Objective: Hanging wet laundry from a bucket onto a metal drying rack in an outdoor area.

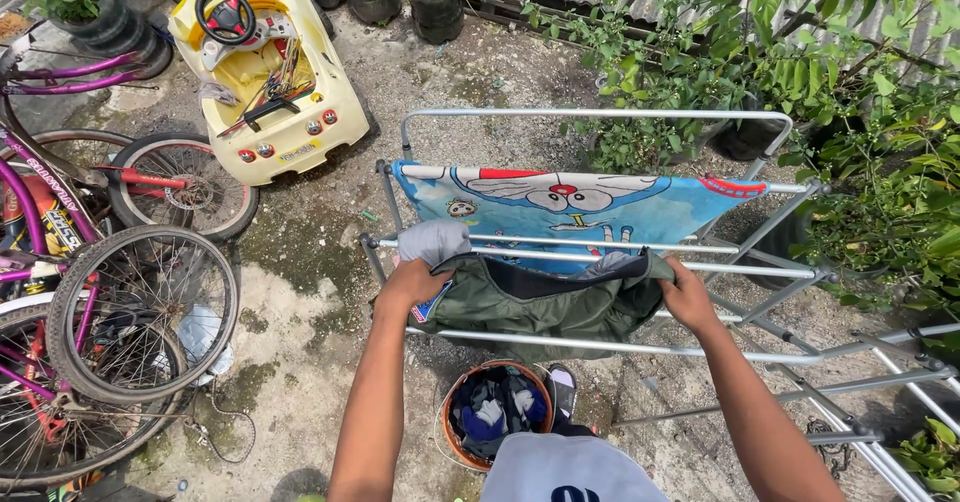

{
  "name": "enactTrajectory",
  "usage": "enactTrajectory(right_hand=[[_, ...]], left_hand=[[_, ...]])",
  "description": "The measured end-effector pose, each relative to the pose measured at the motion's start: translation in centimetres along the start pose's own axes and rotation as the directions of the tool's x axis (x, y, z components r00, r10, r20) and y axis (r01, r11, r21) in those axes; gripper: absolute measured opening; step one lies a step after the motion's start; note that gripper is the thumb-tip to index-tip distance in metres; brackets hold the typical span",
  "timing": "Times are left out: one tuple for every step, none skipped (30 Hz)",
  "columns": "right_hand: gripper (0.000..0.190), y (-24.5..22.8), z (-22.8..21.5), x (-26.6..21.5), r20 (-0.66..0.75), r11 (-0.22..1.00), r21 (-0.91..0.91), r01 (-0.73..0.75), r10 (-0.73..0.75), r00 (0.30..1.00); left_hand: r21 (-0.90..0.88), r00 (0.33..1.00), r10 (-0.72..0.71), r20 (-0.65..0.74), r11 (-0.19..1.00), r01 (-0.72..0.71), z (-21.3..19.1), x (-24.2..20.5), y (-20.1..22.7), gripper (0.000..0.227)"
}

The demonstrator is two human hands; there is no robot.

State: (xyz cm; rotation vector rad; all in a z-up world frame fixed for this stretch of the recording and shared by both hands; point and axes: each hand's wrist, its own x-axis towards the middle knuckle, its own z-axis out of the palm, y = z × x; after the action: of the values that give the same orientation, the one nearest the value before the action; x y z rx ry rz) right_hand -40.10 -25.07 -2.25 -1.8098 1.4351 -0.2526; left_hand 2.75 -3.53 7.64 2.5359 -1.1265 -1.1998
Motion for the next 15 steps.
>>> enactTrajectory(right_hand=[[0.015, -0.6, 0.1, -0.4, 0.01, 1.0, 0.013, -0.008, 0.008, 1.0], [0.015, -0.7, 0.2, -0.5, 0.009, 1.0, 0.013, -0.006, 0.006, 1.0], [0.016, -0.7, 0.3, -0.6, 0.014, 1.0, 0.014, -0.001, 0.001, 1.0], [0.017, -0.6, 0.4, -0.7, 0.02, 1.0, 0.014, 0.003, -0.004, 1.0], [0.017, -0.7, 0.4, -0.6, 0.019, 1.0, 0.014, 0.004, -0.004, 1.0], [0.016, -0.8, 0.5, -0.5, 0.014, 1.0, 0.012, 0.013, -0.013, 1.0], [0.015, -0.8, 0.6, -0.4, 0.009, 1.0, 0.009, 0.022, -0.022, 1.0], [0.015, -0.8, 0.6, -0.2, 0.008, 1.0, 0.008, 0.021, -0.021, 1.0], [0.015, -0.7, 0.6, 0.0, 0.011, 0.999, -0.021, 0.035, -0.034, 0.999], [0.014, -0.6, 0.6, 0.1, 0.013, 0.998, -0.048, 0.047, -0.046, 0.999], [0.014, -0.9, 0.6, 0.0, 0.011, 0.998, -0.048, 0.044, -0.044, 0.999], [0.014, -1.1, 0.4, -0.2, 0.008, 0.998, -0.044, 0.054, -0.054, 0.999], [0.014, -1.4, 0.3, -0.3, 0.005, 0.997, -0.041, 0.065, -0.064, 0.998], [0.014, -1.8, 0.1, -0.4, 0.007, 0.997, -0.042, 0.065, -0.065, 0.998], [0.013, -2.2, -0.1, -0.5, 0.0, 0.996, -0.05, 0.078, -0.078, 0.997]], left_hand=[[0.038, 1.0, -0.006, 0.026, 0.999, 0.005, 0.7, -0.2, 0.2, 0.064], [0.037, 1.0, -0.005, 0.025, 0.999, 0.004, 1.2, 0.1, -0.2, 0.064], [0.051, 0.999, 0.016, 0.033, 0.999, -0.018, 1.7, 0.4, -0.5, 0.063], [0.064, 0.998, 0.038, 0.042, 0.997, -0.041, 2.3, 0.8, -0.8, 0.063], [0.064, 0.998, 0.039, 0.041, 0.997, -0.042, 4.0, 3.1, -2.5, 0.063], [0.1, 0.993, 0.08, -0.09, 0.992, -0.071, 5.6, 5.4, -4.1, 0.054], [0.139, 0.968, 0.124, -0.218, 0.986, -0.095, 7.3, 7.8, -5.8, 0.046], [0.138, 0.968, 0.125, -0.217, 0.986, -0.096, 6.4, 6.7, -5.3, 0.046], [0.07, 0.926, 0.109, -0.361, 0.993, -0.09, 5.6, 5.7, -4.7, 0.03], [0.004, 0.865, 0.083, -0.494, 0.996, -0.094, 4.8, 4.7, -4.3, 0.025], [0.005, 0.866, 0.086, -0.492, 0.995, -0.096, 4.3, 4.8, -4.4, 0.025], [0.042, 0.868, 0.122, -0.482, 0.992, -0.116, 3.8, 4.8, -4.5, 0.028], [0.079, 0.868, 0.158, -0.47, 0.987, -0.137, 3.4, 4.8, -4.6, 0.031], [0.077, 0.869, 0.156, -0.47, 0.988, -0.135, 4.0, 6.7, -5.6, 0.031], [0.085, 0.816, 0.217, -0.535, 0.975, -0.204, 4.5, 8.5, -6.6, 0.028]])
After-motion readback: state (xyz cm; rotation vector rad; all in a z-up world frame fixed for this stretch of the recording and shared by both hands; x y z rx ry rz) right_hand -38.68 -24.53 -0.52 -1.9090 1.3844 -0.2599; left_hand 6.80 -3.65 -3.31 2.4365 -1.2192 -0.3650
